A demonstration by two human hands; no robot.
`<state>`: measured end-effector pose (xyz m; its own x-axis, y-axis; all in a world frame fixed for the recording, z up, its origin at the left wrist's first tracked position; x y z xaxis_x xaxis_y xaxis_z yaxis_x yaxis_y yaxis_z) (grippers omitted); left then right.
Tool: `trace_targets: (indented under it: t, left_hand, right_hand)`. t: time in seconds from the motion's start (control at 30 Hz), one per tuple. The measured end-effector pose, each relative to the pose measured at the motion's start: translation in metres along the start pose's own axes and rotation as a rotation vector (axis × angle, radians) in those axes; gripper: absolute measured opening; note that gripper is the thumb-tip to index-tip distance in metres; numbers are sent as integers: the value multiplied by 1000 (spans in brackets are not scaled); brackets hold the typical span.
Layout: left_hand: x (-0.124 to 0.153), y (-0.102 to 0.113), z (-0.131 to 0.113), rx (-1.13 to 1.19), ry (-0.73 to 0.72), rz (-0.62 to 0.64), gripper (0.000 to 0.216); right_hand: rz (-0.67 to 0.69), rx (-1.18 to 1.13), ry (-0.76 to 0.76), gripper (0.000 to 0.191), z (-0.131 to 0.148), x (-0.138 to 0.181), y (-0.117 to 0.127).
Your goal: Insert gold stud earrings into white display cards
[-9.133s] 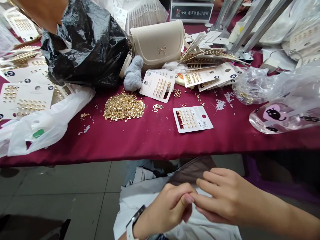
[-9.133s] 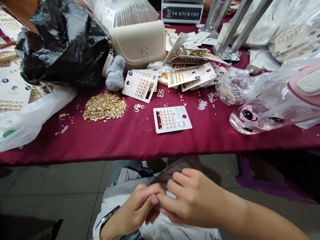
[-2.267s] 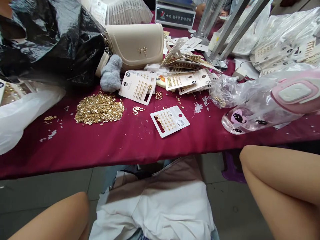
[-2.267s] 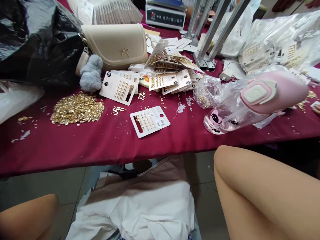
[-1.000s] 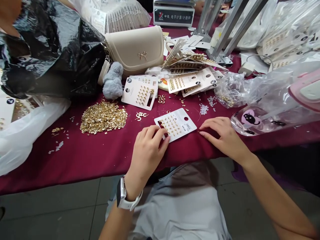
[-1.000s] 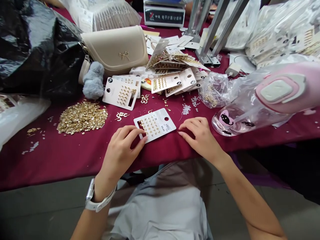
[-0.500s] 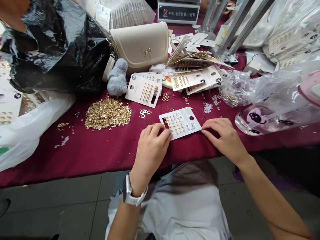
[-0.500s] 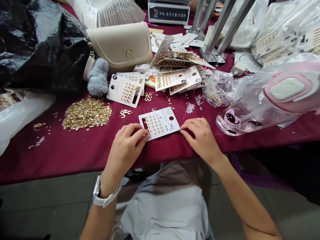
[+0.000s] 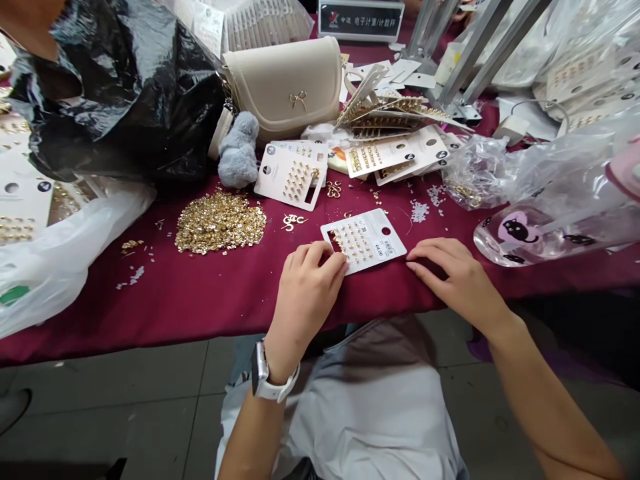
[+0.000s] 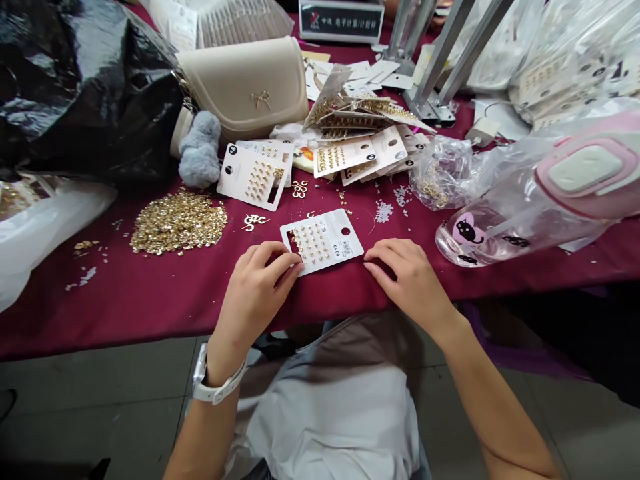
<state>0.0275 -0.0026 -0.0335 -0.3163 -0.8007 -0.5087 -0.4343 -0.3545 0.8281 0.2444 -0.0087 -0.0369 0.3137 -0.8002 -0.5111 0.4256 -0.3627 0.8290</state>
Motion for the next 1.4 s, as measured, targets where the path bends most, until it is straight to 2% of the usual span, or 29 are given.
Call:
trace_targets:
  t: [0.2, 0.43, 0.8, 1.03, 1.27, 1.33, 1.4]
  left_hand:
    - [0, 0, 0, -3, -6, -3, 11]
    - [0, -1, 0, -13, 0, 1, 12]
    - [1, -1, 0, -15, -10, -20, 11]
    - [1, -1, -1, -26, -12, -21, 10]
    - [1, -1, 0, -4, -5, -29, 12]
    - [1, -1, 0, -4, -4, -28, 11]
    - [1, -1, 0, -10, -6, -25, 11]
  right_hand:
    - [49, -75, -92, 8, -6, -4, -3]
    - [-23, -69, -71, 8, -3, -3, -1]
    - [-23, -108, -210, 8, -14, 3, -8]
    - [15, -153, -190, 18, -17, 6, -2]
    - [-114, 11, -10, 7, 1, 3, 2]
    - [-121, 21, -1, 6, 5, 2, 3]
    - [-157, 0, -57, 6, 8, -1, 6]
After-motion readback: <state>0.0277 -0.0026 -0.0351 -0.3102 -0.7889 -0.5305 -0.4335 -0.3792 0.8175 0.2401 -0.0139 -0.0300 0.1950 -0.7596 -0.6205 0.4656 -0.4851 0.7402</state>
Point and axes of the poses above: each hand's wrist, its own x-axis away from the middle knuckle, its own y-axis out of the back of the hand, z = x × y, the point moved 4 cm from there along -x, towards the middle knuckle, and after that the axes turned 5 degrees about -z, right-handed, at the moved point
